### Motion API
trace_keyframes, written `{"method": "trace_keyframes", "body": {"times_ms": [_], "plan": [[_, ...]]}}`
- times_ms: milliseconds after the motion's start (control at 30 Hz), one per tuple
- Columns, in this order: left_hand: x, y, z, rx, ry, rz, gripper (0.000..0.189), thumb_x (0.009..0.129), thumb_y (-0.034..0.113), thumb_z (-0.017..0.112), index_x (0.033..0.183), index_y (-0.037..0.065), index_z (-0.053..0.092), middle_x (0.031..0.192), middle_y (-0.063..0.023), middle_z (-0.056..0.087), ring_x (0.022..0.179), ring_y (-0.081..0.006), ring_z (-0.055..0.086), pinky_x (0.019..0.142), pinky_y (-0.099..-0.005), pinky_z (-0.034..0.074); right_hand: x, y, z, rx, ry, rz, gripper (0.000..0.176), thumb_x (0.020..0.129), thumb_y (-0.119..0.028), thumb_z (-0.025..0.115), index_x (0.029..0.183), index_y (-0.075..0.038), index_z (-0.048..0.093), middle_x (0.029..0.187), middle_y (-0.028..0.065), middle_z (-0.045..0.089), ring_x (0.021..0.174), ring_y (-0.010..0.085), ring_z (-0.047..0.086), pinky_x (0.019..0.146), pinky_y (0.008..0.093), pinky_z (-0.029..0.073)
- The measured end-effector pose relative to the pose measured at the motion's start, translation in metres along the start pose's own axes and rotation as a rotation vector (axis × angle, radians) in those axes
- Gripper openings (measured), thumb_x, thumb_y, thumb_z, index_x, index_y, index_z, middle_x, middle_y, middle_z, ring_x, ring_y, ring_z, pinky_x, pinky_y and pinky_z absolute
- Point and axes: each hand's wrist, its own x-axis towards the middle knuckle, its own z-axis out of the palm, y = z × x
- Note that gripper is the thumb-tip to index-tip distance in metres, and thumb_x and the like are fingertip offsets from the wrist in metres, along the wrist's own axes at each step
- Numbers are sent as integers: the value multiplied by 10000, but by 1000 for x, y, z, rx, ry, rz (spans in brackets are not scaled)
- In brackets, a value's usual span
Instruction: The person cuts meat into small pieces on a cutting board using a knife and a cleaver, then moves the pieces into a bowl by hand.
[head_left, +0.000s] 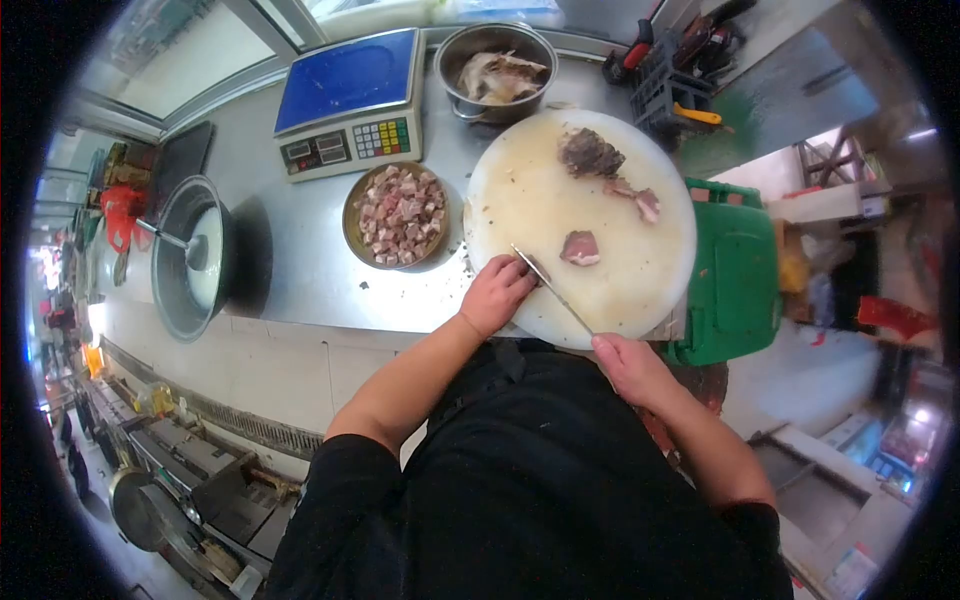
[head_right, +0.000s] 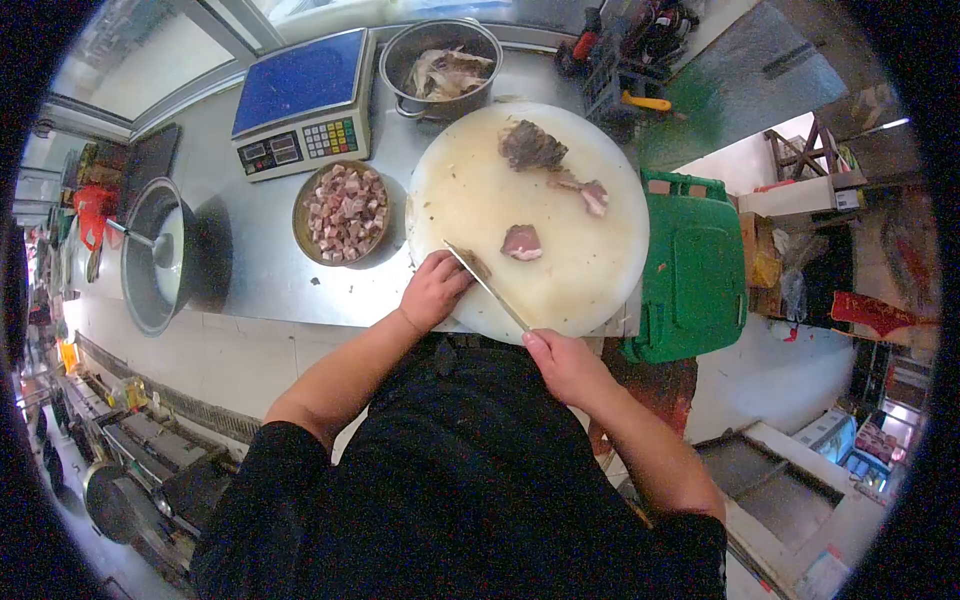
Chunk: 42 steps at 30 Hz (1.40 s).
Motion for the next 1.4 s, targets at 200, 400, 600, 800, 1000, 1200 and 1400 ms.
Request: {"method": "trace_keyframes", "body": {"times_ms": [200,400,600,800,1000,1200,1400], "plan": [[0,-4,2,-21,13,14,276,763,90,649,1033,99,706,1060,-81,649,1045,-300,591,899,-372,516,40,2,14,-119,-16,-62,523,1046,-421,397,1178,22,641,1057,300,665,1028,471,630,914,466,492],[-3,-2,-2,-36,-34,-39,291,764,82,637,1047,94,702,1038,-83,645,1055,-295,595,898,-365,520,70,-25,21,-47,41,-96,483,1032,-397,441,1151,17,658,1050,292,671,1005,441,651,887,457,502],[18,-3,-13,-87,-56,-93,350,722,110,692,1071,86,683,1063,-100,643,1077,-311,596,964,-410,486,34,6,16,111,194,-22,448,1012,-375,505,1172,14,657,1032,248,701,988,356,688,869,400,511],[39,-2,-18,-66,-441,-203,396,717,203,765,1077,76,658,1085,-117,637,1040,-330,600,967,-442,461,17,19,5,191,127,268,459,1020,-391,488,1181,0,667,1031,231,709,995,323,690,899,383,506],[18,12,-3,-118,-210,-275,336,788,206,752,1079,66,656,1091,-124,629,1026,-320,600,927,-430,487,16,32,15,169,146,155,515,1036,-425,458,1220,15,651,1081,232,700,1043,331,668,942,382,486],[8,10,5,-140,-153,-165,313,802,158,736,1079,40,652,1104,-129,624,1035,-317,596,923,-401,504,14,13,9,136,80,93,515,1042,-422,444,1225,16,644,1087,247,693,1042,345,666,941,398,485],[11,9,5,-188,-181,-215,348,780,138,733,1106,41,661,1139,-143,626,1063,-339,593,953,-413,500,8,4,4,-46,71,30,508,1037,-427,433,1177,8,655,1076,270,680,1025,413,656,912,439,498]]}}
